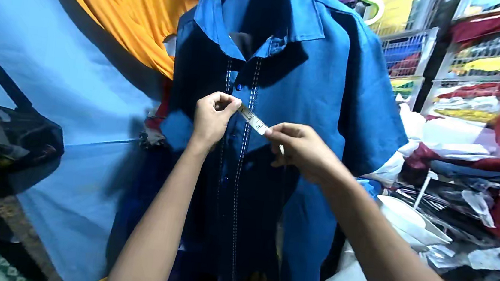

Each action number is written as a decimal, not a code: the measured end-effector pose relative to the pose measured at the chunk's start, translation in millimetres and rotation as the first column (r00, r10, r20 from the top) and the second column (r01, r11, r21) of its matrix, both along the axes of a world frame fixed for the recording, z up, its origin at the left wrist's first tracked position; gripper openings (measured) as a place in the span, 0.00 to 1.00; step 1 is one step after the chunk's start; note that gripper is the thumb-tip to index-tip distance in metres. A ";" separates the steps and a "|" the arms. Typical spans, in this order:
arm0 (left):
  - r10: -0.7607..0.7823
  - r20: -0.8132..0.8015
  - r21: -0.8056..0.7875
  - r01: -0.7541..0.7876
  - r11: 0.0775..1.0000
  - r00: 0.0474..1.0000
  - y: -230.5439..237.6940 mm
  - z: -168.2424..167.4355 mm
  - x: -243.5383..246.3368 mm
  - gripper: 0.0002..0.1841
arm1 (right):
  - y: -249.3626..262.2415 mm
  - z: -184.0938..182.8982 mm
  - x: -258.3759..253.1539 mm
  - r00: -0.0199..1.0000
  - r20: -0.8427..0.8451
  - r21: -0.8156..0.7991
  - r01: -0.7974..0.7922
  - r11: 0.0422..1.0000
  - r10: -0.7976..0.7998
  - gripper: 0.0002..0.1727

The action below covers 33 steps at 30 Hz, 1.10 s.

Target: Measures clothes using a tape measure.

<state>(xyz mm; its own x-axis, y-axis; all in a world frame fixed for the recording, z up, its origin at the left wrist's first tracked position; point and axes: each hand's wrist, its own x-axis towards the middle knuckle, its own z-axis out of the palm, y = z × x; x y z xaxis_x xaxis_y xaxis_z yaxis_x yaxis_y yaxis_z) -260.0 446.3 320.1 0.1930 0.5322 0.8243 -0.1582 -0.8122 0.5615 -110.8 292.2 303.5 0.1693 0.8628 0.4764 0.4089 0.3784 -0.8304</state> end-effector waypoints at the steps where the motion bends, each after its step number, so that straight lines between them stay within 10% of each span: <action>1: -0.004 0.043 -0.003 0.004 1.000 0.999 3.2 -2.3 3.0 0.05 | -3.7 5.6 7.8 1.000 0.010 0.002 0.015 1.000 -0.015 0.11; 11: 0.048 0.203 0.013 -0.052 0.999 0.978 17.6 -9.2 6.7 0.06 | -77.8 19.5 113.9 0.780 0.506 0.081 0.381 0.921 -0.367 0.08; 15: 0.053 0.185 -0.005 -0.052 0.999 0.981 19.1 -9.1 3.9 0.05 | -75.1 26.3 149.9 0.687 0.512 0.178 0.503 0.846 -0.516 0.27; 19: 0.077 0.188 -0.029 -0.073 0.997 0.979 16.3 -8.3 6.4 0.05 | -62.5 30.5 154.4 0.596 0.517 0.277 0.563 0.779 -0.615 0.18; 33: 0.058 0.174 -0.053 -0.050 0.997 0.983 19.1 -7.2 9.0 0.05 | -16.1 24.8 160.6 0.887 0.045 0.061 0.456 0.888 -0.459 0.10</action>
<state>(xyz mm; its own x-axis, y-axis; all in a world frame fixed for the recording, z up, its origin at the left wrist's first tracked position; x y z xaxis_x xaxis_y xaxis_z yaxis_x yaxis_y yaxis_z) -250.9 465.4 312.9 0.0173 0.5777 0.8161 -0.2144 -0.7951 0.5673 49.8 276.1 328.3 0.5116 0.6723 0.5350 0.5917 0.1757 -0.7868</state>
